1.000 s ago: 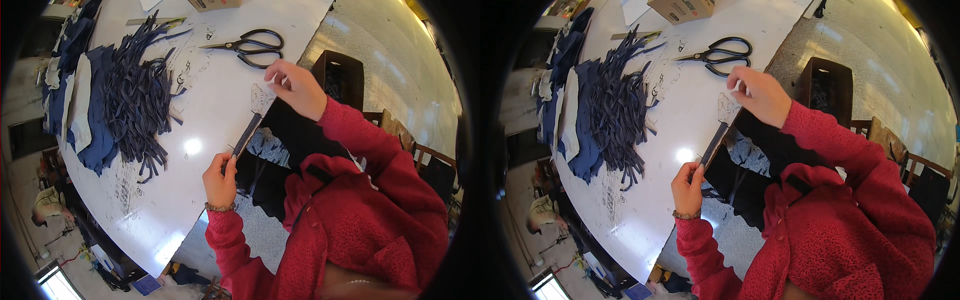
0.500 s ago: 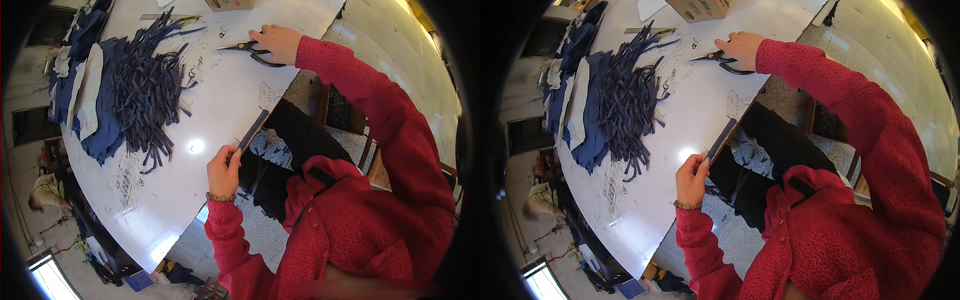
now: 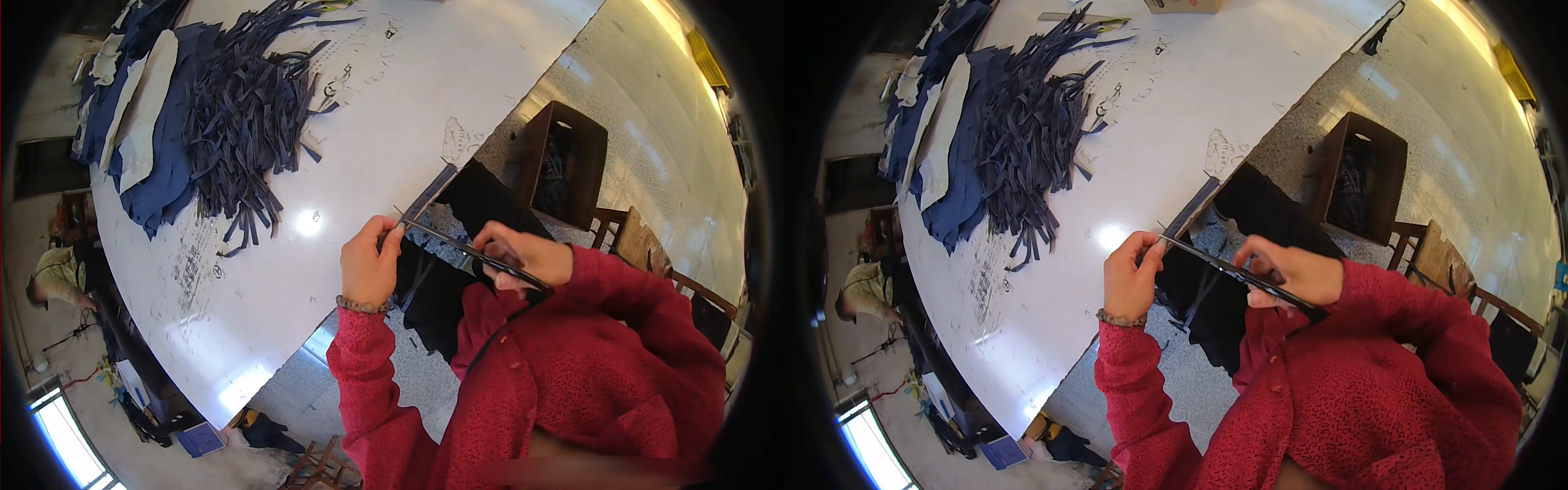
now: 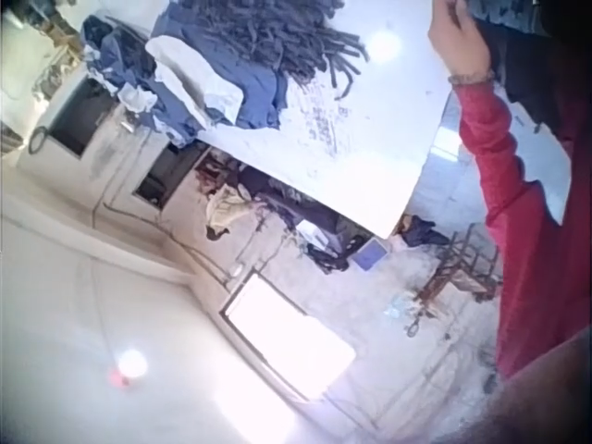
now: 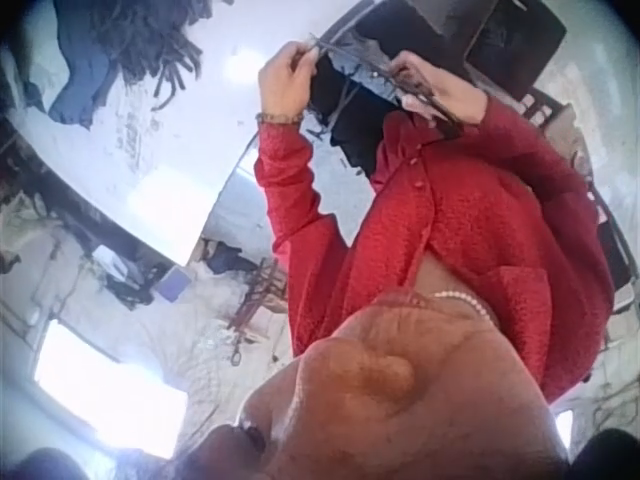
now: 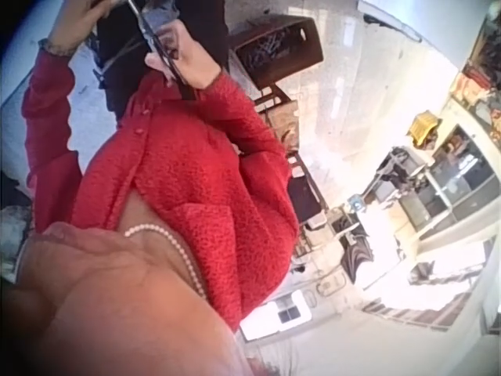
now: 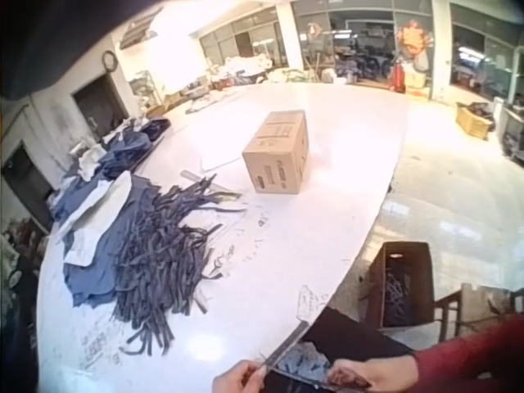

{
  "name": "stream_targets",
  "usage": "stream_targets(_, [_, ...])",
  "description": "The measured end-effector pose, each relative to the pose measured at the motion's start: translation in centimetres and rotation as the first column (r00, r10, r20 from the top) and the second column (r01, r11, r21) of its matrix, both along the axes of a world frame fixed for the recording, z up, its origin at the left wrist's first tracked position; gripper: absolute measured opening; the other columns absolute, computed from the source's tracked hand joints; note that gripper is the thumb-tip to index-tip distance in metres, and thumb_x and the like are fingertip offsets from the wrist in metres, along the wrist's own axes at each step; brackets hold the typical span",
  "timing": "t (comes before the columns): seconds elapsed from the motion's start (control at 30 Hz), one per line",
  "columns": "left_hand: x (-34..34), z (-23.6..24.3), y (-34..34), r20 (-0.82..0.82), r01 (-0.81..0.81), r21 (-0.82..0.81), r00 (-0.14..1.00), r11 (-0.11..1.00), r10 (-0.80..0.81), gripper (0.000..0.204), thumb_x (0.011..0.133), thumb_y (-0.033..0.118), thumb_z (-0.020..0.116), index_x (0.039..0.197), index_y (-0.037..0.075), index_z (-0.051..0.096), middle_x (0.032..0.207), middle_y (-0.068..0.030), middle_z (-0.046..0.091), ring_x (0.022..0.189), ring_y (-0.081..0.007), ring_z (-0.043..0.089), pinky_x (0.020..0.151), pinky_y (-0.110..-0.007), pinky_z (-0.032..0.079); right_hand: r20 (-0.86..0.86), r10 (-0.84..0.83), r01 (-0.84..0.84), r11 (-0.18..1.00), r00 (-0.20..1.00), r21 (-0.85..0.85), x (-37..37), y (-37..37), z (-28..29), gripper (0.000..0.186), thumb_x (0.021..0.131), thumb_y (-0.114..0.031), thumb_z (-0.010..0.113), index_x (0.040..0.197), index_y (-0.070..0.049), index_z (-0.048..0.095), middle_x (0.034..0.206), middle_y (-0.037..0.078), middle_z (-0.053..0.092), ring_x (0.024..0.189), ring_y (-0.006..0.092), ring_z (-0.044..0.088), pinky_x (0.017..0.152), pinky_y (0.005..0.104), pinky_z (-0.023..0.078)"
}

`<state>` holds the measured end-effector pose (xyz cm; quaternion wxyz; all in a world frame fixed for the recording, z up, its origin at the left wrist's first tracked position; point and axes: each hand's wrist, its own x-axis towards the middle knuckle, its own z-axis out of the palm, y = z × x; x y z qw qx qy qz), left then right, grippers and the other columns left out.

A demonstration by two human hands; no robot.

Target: Cutting blue denim fabric into strips and organizing them using scissors.

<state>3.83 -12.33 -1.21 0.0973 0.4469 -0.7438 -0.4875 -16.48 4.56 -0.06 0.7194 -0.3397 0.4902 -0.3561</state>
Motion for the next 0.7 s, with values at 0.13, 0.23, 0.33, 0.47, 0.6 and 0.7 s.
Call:
stream_targets(0.13, [-0.2, 0.0, -0.2, -0.008, 0.005, 0.002, 1.000, 1.000, -0.005, 0.013, 0.089, 0.013, 0.059, 0.092, 0.001, 0.063, 0.065, -0.0054, 0.061, 0.058, -0.0134, 0.058, 0.057, -0.027, 0.045, -0.003, -0.023, 0.023, 0.993, 1.000, -0.118, 1.7, 1.7, -1.9, 0.057, 0.092, -0.038, 0.059, 0.126, 0.000, 0.033, 0.082, 0.005, 0.053, 0.062, 0.0113, 0.052, 0.057, 0.0250, 0.046])
stream_targets(0.23, [0.0, -0.4, -0.4, -0.007, 0.010, 0.023, 1.000, 1.000, -0.010, 0.014, 0.089, 0.014, 0.059, 0.093, 0.001, 0.063, 0.066, -0.0055, 0.061, 0.059, -0.0135, 0.058, 0.058, -0.027, 0.045, -0.108, 0.000, -0.008, 0.997, 0.994, -0.072, 1.9, 1.5, -1.5, 0.055, 0.093, -0.040, 0.057, 0.124, 0.000, 0.036, 0.073, 0.004, 0.052, 0.058, 0.0109, 0.053, 0.055, 0.0262, 0.045])
stream_targets(0.33, [0.0, -0.5, -0.5, -0.017, 0.014, 0.032, 1.000, 0.999, -0.014, 0.014, 0.089, 0.014, 0.059, 0.093, 0.001, 0.063, 0.066, -0.0055, 0.061, 0.059, -0.0133, 0.058, 0.058, -0.027, 0.045, -0.175, 0.002, -0.008, 0.999, 0.985, -0.034, 2.0, 1.1, -0.9, 0.053, 0.094, -0.041, 0.055, 0.122, 0.001, 0.039, 0.064, 0.005, 0.050, 0.054, 0.0118, 0.054, 0.052, 0.0277, 0.044])
stream_targets(0.47, [0.0, -0.1, -0.6, -0.030, 0.010, 0.082, 1.000, 0.997, -0.008, 0.014, 0.089, 0.011, 0.060, 0.091, -0.002, 0.063, 0.071, -0.0004, 0.060, 0.062, -0.0064, 0.051, 0.058, -0.022, 0.040, -0.195, -0.023, 0.017, 0.999, 0.981, -0.035, 2.4, 1.1, -0.9, 0.051, 0.094, -0.042, 0.055, 0.119, 0.001, 0.041, 0.061, 0.007, 0.050, 0.050, 0.0137, 0.054, 0.050, 0.0287, 0.043])
stream_targets(0.6, [0.0, 0.1, -0.6, -0.005, 0.013, 0.093, 1.000, 0.996, -0.013, 0.013, 0.089, 0.011, 0.060, 0.091, -0.002, 0.063, 0.072, -0.0004, 0.060, 0.062, -0.0064, 0.051, 0.058, -0.022, 0.040, -0.215, -0.045, 0.028, 0.996, 0.976, -0.084, 2.8, 1.3, -1.2, 0.053, 0.094, -0.043, 0.054, 0.119, 0.001, 0.041, 0.062, 0.007, 0.051, 0.049, 0.0144, 0.054, 0.049, 0.0290, 0.043])
stream_targets(0.7, [0.1, -0.1, -0.6, -0.019, 0.006, 0.108, 1.000, 0.994, -0.003, 0.013, 0.089, 0.011, 0.060, 0.092, -0.002, 0.063, 0.072, -0.0002, 0.060, 0.062, -0.0063, 0.051, 0.058, -0.022, 0.040, -0.218, -0.079, 0.056, 0.992, 0.973, -0.109, 3.1, 1.2, -1.0, 0.054, 0.094, -0.044, 0.055, 0.118, 0.001, 0.041, 0.061, 0.007, 0.051, 0.049, 0.0145, 0.054, 0.049, 0.0291, 0.043])
